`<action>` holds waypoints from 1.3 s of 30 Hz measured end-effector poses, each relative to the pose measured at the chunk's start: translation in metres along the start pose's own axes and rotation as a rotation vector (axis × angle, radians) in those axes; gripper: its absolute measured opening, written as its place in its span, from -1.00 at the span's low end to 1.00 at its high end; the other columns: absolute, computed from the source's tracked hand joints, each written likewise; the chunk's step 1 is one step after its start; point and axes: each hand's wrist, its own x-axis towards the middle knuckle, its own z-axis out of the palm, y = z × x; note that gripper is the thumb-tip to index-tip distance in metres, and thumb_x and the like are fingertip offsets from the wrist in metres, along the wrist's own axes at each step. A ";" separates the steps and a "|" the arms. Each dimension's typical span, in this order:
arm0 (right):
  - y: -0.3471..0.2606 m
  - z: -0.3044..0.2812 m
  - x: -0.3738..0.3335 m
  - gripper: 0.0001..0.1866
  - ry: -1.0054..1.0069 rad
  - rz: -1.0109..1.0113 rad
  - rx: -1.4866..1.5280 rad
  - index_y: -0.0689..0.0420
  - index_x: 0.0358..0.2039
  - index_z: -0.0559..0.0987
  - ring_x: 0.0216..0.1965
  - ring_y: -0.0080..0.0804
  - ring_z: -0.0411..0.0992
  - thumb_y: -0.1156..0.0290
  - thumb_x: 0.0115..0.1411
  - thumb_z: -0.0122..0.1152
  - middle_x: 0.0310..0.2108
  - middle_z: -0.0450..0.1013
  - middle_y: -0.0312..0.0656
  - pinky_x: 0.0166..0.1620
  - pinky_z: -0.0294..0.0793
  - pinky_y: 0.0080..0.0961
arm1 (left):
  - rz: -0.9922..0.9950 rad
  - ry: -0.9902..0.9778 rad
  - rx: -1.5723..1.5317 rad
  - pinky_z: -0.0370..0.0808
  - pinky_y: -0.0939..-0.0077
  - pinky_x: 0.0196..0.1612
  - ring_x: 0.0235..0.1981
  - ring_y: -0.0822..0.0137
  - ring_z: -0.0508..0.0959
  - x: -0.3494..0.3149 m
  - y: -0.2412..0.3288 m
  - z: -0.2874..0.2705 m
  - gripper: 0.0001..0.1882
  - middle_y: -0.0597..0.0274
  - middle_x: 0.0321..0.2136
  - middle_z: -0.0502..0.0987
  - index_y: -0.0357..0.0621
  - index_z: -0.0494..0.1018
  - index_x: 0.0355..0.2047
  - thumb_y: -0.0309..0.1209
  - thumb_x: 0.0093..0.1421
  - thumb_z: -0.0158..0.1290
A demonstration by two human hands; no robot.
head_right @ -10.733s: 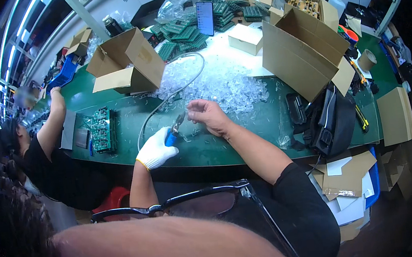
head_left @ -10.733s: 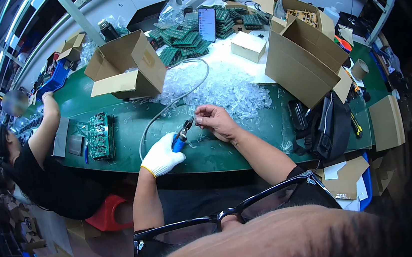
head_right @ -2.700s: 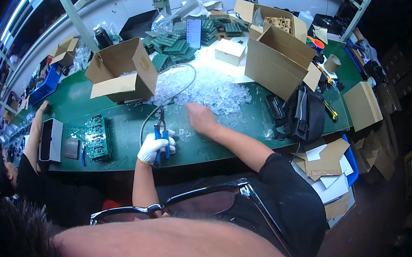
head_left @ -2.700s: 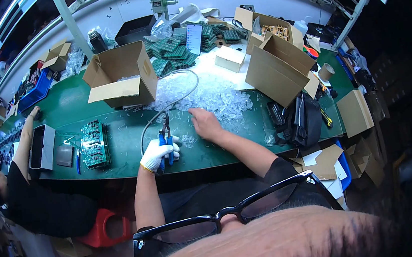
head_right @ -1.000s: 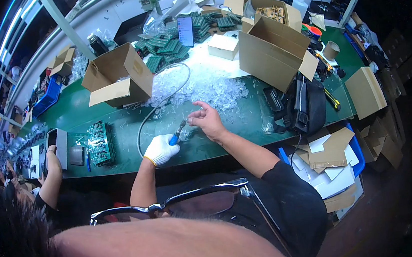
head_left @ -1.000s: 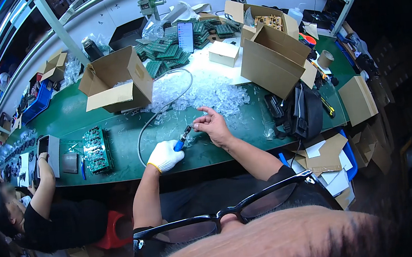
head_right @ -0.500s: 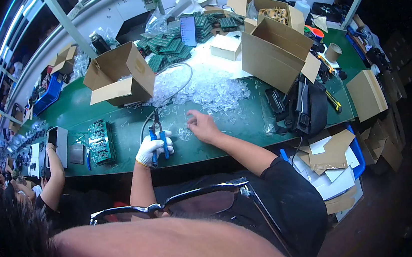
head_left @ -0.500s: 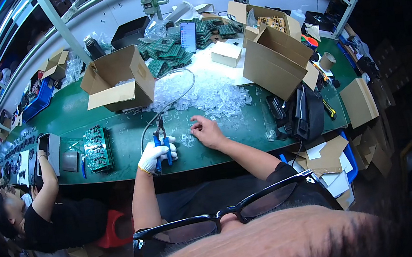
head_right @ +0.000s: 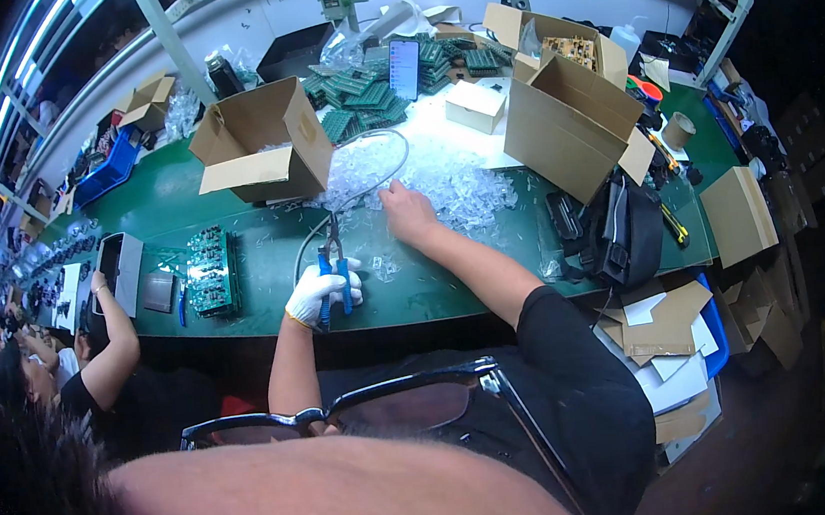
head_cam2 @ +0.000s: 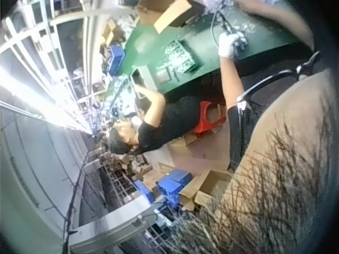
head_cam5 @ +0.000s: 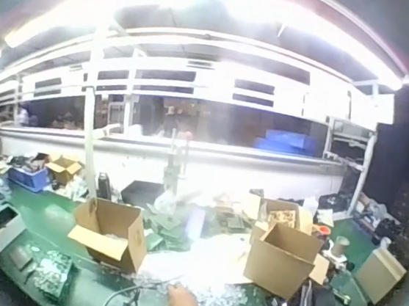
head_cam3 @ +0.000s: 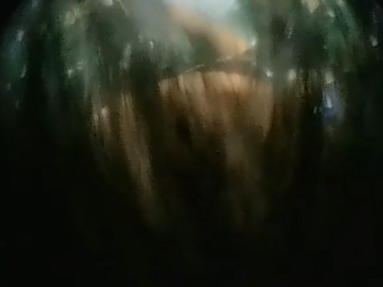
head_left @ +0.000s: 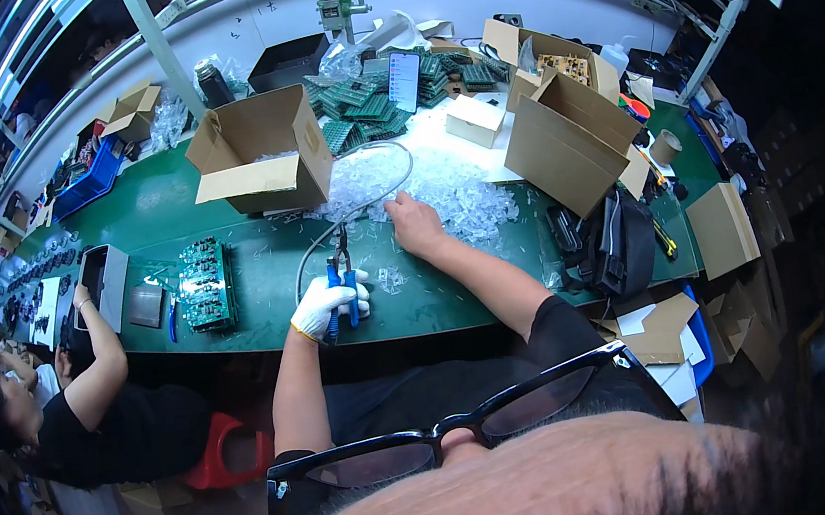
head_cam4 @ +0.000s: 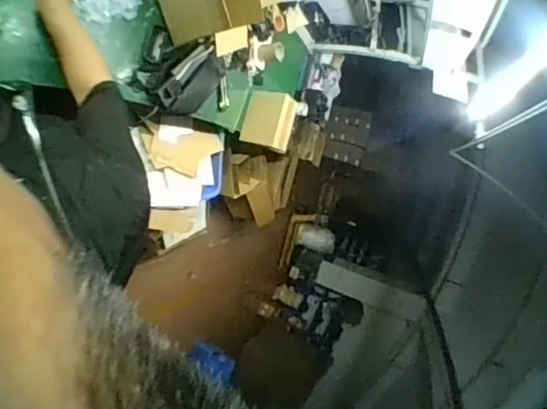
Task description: The person puts on a glove, picks up cutting pliers, and repeatedly picks up small plastic components by hand to trim them with the pliers.
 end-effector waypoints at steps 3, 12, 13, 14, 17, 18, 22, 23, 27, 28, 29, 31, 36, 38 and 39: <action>0.006 0.002 0.003 -0.73 -0.005 -0.033 -0.024 0.11 0.02 0.68 -0.14 0.19 0.63 0.45 0.33 0.21 -0.16 0.55 0.05 -0.06 0.65 0.06 | -0.008 -0.003 -0.018 0.77 0.25 -0.08 -0.26 0.24 0.76 0.002 0.000 0.001 -0.50 0.09 -0.21 0.71 -0.46 0.51 0.22 -0.48 0.30 0.19; 0.006 -0.014 -0.023 -0.78 0.128 0.094 0.179 0.14 -0.04 0.71 -0.10 0.20 0.62 0.39 0.34 0.31 -0.11 0.61 0.09 0.01 0.64 0.03 | -0.034 0.029 0.039 0.78 0.25 -0.10 -0.27 0.25 0.76 -0.001 0.003 -0.001 -0.50 0.09 -0.22 0.70 -0.47 0.51 0.22 -0.47 0.30 0.19; 0.007 -0.015 -0.024 -0.78 0.130 0.095 0.177 0.14 -0.04 0.71 -0.10 0.20 0.62 0.39 0.34 0.31 -0.11 0.61 0.09 0.01 0.64 0.03 | -0.034 0.027 0.040 0.78 0.25 -0.10 -0.27 0.25 0.76 -0.001 0.003 0.000 -0.50 0.09 -0.22 0.70 -0.47 0.51 0.22 -0.47 0.30 0.19; 0.008 -0.016 -0.026 -0.78 0.134 0.073 0.176 0.15 -0.05 0.71 -0.10 0.19 0.62 0.40 0.34 0.30 -0.13 0.61 0.09 0.01 0.64 0.03 | -0.025 0.021 0.032 0.77 0.26 -0.10 -0.27 0.25 0.76 -0.002 0.003 0.000 -0.50 0.09 -0.22 0.70 -0.47 0.51 0.22 -0.47 0.30 0.19; 0.021 -0.015 -0.029 -0.80 0.124 0.059 0.136 0.15 -0.07 0.72 -0.11 0.18 0.62 0.43 0.33 0.29 -0.15 0.62 0.09 0.01 0.64 0.02 | -0.025 0.002 0.034 0.77 0.26 -0.10 -0.27 0.24 0.76 0.002 0.003 0.001 -0.50 0.08 -0.21 0.70 -0.47 0.50 0.22 -0.47 0.31 0.19; 0.021 -0.015 -0.028 -0.80 0.100 0.055 0.106 0.16 -0.08 0.72 -0.11 0.17 0.62 0.45 0.33 0.28 -0.16 0.62 0.09 0.01 0.64 0.02 | -0.031 0.005 0.039 0.77 0.26 -0.10 -0.27 0.24 0.76 0.002 0.004 0.002 -0.50 0.08 -0.21 0.71 -0.48 0.50 0.22 -0.47 0.31 0.19; 0.023 -0.015 -0.032 -0.82 0.142 0.057 0.132 0.17 -0.11 0.72 -0.13 0.14 0.62 0.47 0.30 0.29 -0.19 0.63 0.07 0.00 0.64 -0.01 | -0.040 0.019 0.033 0.76 0.27 -0.10 -0.27 0.24 0.76 0.001 0.005 0.005 -0.50 0.08 -0.21 0.71 -0.48 0.50 0.22 -0.47 0.30 0.19; 0.025 -0.017 -0.034 -0.82 0.156 0.049 0.205 0.17 -0.12 0.72 -0.12 0.15 0.62 0.47 0.29 0.29 -0.18 0.63 0.09 0.02 0.63 0.01 | -0.039 0.020 0.039 0.76 0.27 -0.10 -0.27 0.24 0.75 0.001 0.006 0.005 -0.50 0.08 -0.21 0.71 -0.47 0.51 0.22 -0.47 0.30 0.18; 0.025 -0.021 -0.045 -0.79 0.172 0.073 0.349 0.17 -0.10 0.71 -0.12 0.14 0.61 0.44 0.27 0.31 -0.19 0.63 0.11 0.03 0.61 -0.03 | -0.041 0.035 0.033 0.76 0.29 -0.11 -0.28 0.25 0.75 0.001 0.003 0.003 -0.50 0.10 -0.23 0.71 -0.47 0.52 0.21 -0.47 0.29 0.19; 0.023 -0.022 -0.047 -0.79 0.172 0.074 0.350 0.17 -0.10 0.71 -0.12 0.14 0.61 0.44 0.27 0.31 -0.19 0.63 0.11 0.03 0.61 -0.03 | -0.043 0.035 0.034 0.76 0.29 -0.11 -0.28 0.25 0.75 0.001 0.003 0.003 -0.50 0.10 -0.23 0.71 -0.47 0.52 0.21 -0.47 0.29 0.19; 0.021 -0.022 -0.049 -0.79 0.165 0.129 0.431 0.17 -0.08 0.70 -0.14 0.05 0.63 0.44 0.29 0.34 -0.22 0.64 0.05 0.00 0.63 -0.10 | -0.047 0.036 0.034 0.75 0.32 -0.13 -0.29 0.27 0.74 0.000 0.003 0.002 -0.50 0.11 -0.23 0.70 -0.46 0.52 0.20 -0.46 0.29 0.21; 0.023 -0.022 -0.054 -0.79 0.164 0.193 0.505 0.18 -0.06 0.69 -0.15 -0.04 0.65 0.43 0.31 0.37 -0.24 0.65 0.00 -0.03 0.65 -0.17 | -0.056 0.025 0.037 0.74 0.35 -0.14 -0.30 0.28 0.74 0.002 0.008 0.010 -0.50 0.12 -0.24 0.70 -0.45 0.53 0.19 -0.45 0.28 0.22; 0.013 -0.024 -0.064 -0.84 -0.061 0.561 1.620 0.20 -0.03 0.64 -0.13 -0.45 0.63 0.44 0.46 0.35 -0.22 0.63 -0.28 -0.07 0.63 -0.48 | -0.079 0.074 0.224 0.67 0.37 -0.17 -0.31 0.33 0.69 0.002 0.007 0.025 -0.50 0.15 -0.27 0.68 -0.43 0.54 0.18 -0.44 0.25 0.24; 0.011 -0.024 -0.068 -0.84 -0.108 0.581 1.690 0.19 -0.03 0.63 -0.14 -0.45 0.63 0.43 0.46 0.35 -0.20 0.63 -0.26 -0.07 0.63 -0.48 | -0.065 0.069 0.295 0.62 0.41 -0.18 -0.32 0.37 0.66 0.004 0.007 0.031 -0.52 0.19 -0.31 0.67 -0.40 0.55 0.16 -0.42 0.27 0.24; 0.008 -0.025 -0.069 -0.84 -0.161 0.600 1.760 0.19 -0.03 0.63 -0.14 -0.44 0.63 0.43 0.46 0.34 -0.18 0.63 -0.25 -0.07 0.64 -0.48 | -0.058 0.076 0.480 0.61 0.39 -0.16 -0.32 0.38 0.67 0.004 0.008 0.035 -0.51 0.20 -0.31 0.68 -0.35 0.58 0.13 -0.36 0.24 0.26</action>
